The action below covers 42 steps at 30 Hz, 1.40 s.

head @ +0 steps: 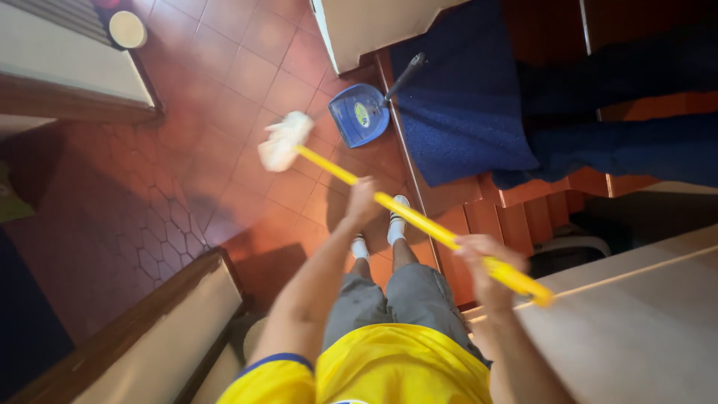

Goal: Cleaning a tiled floor using a mop and a dustpan.

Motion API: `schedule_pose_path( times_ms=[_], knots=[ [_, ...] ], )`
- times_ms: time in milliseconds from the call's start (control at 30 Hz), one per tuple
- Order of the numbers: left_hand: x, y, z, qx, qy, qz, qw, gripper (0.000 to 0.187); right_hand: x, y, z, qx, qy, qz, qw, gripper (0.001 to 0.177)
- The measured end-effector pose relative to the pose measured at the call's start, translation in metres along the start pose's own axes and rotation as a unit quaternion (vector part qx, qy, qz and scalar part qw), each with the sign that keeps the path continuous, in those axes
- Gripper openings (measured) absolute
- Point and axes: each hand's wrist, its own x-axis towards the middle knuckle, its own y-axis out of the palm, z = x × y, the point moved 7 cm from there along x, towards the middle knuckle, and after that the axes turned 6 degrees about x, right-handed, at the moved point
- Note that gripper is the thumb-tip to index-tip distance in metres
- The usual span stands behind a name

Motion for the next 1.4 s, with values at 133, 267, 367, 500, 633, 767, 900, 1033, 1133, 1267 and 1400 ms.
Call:
schedule_pose_path(
  times_ms=[133, 267, 367, 500, 633, 767, 900, 1033, 1133, 1267, 1400],
  knots=[
    [0.032, 0.055, -0.09, -0.058, 0.062, 0.067, 0.994, 0.01, -0.01, -0.061, 0.059, -0.159, 0.021, -0.069, 0.985, 0.008],
    [0.014, 0.043, -0.133, -0.052, 0.105, 0.036, 0.993, 0.009, -0.031, -0.078, 0.099, -0.143, -0.051, -0.091, 0.984, 0.008],
    [-0.017, 0.026, -0.117, -0.071, 0.11, 0.006, 0.991, 0.01, -0.028, -0.065, 0.096, -0.064, -0.054, -0.076, 0.994, 0.006],
    [-0.058, 0.003, -0.048, -0.024, 0.02, -0.034, 0.999, 0.008, -0.026, -0.035, 0.034, -0.032, 0.016, -0.016, 0.999, 0.005],
    [-0.067, 0.001, 0.003, 0.001, -0.047, -0.038, 0.998, 0.008, 0.001, 0.019, 0.038, -0.047, 0.008, 0.049, 0.998, 0.005],
    [-0.033, 0.028, -0.009, -0.001, -0.059, -0.023, 0.998, 0.016, 0.0, 0.0, 0.057, -0.042, -0.03, 0.056, 0.997, 0.005],
    [-0.003, 0.024, -0.083, -0.07, 0.054, -0.013, 0.996, 0.008, -0.005, -0.01, 0.118, -0.16, -0.077, 0.011, 0.984, 0.005],
    [-0.006, -0.023, -0.109, -0.103, 0.08, -0.063, 0.989, 0.013, -0.022, -0.001, 0.139, -0.116, -0.141, 0.004, 0.983, 0.015],
    [-0.023, -0.026, -0.07, -0.11, 0.047, -0.04, 0.992, 0.004, -0.022, -0.001, 0.134, -0.101, -0.125, 0.014, 0.987, 0.013],
    [-0.039, -0.086, -0.035, -0.065, 0.021, -0.059, 0.996, 0.007, 0.022, 0.046, 0.135, -0.025, -0.132, 0.196, 0.971, 0.024],
    [-0.055, -0.112, 0.012, -0.021, 0.0, -0.085, 0.996, 0.014, 0.099, 0.084, 0.095, -0.029, -0.013, 0.239, 0.971, 0.04]
  ],
)
